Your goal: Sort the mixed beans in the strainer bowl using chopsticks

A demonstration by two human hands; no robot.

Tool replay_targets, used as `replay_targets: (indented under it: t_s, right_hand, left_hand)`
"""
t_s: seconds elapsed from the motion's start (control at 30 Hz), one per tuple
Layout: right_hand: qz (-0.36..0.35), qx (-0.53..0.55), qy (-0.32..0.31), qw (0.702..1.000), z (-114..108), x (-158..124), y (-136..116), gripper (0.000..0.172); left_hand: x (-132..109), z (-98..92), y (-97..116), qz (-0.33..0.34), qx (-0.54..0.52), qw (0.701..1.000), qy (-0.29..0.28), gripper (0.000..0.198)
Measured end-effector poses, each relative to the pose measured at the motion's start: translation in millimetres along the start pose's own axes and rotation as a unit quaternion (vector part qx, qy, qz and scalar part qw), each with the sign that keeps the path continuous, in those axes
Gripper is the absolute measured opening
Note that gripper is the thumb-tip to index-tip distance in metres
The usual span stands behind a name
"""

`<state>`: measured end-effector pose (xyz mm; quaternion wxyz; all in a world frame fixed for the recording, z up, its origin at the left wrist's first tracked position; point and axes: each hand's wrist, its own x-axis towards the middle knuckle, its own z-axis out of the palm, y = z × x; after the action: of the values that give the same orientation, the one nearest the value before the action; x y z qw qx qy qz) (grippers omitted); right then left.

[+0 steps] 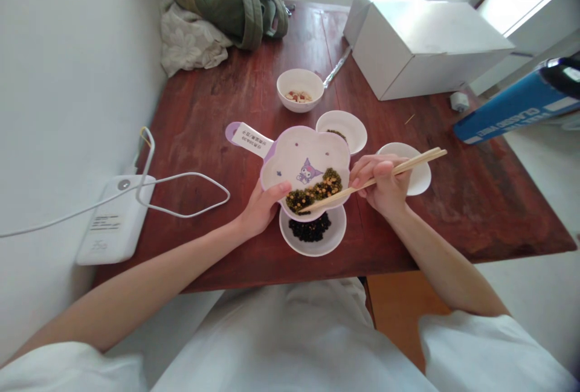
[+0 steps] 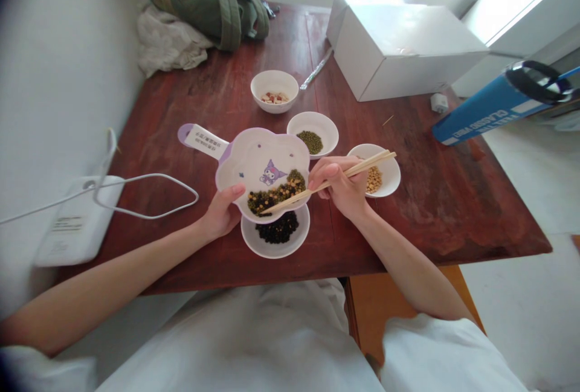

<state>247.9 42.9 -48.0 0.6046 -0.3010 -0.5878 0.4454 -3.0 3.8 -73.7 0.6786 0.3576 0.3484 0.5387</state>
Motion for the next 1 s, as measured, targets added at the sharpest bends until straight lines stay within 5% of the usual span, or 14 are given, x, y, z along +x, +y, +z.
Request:
replay_targets:
  t_s: [1.0]
  right_hand:
    - [0.028, -0.013, 0.086, 0.996, 7, 13, -5, 0.090]
  left_hand:
    - [2, 3.7, 3, 0.007, 0.002, 1.000, 0.006, 0.092]
